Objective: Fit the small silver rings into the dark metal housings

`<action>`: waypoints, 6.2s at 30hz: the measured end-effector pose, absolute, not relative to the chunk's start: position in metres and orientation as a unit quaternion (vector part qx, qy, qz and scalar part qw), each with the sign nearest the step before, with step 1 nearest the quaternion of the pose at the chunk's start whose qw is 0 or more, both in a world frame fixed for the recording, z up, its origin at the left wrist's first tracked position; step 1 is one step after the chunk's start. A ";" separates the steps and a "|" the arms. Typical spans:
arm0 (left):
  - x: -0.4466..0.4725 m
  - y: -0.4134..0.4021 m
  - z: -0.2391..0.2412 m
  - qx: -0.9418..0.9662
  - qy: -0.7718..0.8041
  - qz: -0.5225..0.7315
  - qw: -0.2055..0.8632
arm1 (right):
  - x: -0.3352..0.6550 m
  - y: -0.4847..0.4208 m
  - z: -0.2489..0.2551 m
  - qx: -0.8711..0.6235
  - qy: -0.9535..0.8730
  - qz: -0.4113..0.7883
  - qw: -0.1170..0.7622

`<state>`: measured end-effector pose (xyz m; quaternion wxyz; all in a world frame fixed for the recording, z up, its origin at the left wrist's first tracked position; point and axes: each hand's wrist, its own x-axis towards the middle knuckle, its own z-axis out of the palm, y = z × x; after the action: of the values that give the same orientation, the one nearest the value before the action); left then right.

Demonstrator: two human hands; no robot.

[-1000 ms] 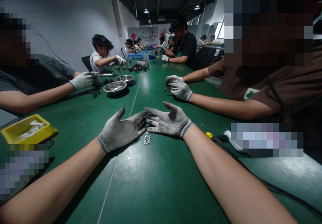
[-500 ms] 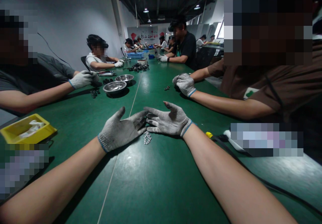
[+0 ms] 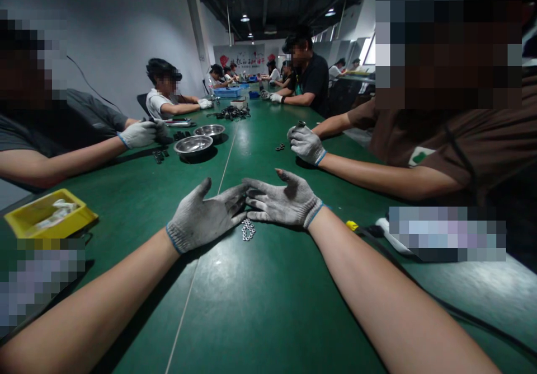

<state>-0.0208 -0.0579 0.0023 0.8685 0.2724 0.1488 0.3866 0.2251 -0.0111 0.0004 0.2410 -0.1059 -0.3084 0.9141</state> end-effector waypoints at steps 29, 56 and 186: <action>-0.020 -0.060 0.006 0.258 0.163 0.407 0.861 | 0.224 -0.008 0.000 -0.103 -0.318 0.912 0.237; -0.020 -0.061 0.005 0.256 0.146 0.401 0.867 | 0.224 -0.009 0.001 -0.111 -0.312 0.912 0.241; -0.020 -0.061 0.008 0.219 0.172 0.435 0.856 | 0.223 -0.008 0.001 -0.089 -0.331 0.906 0.249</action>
<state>-0.0204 -0.0611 0.0079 0.8564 0.2190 0.1721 0.4348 0.2228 -0.0077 0.0012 0.2491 -0.0894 -0.3306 0.9059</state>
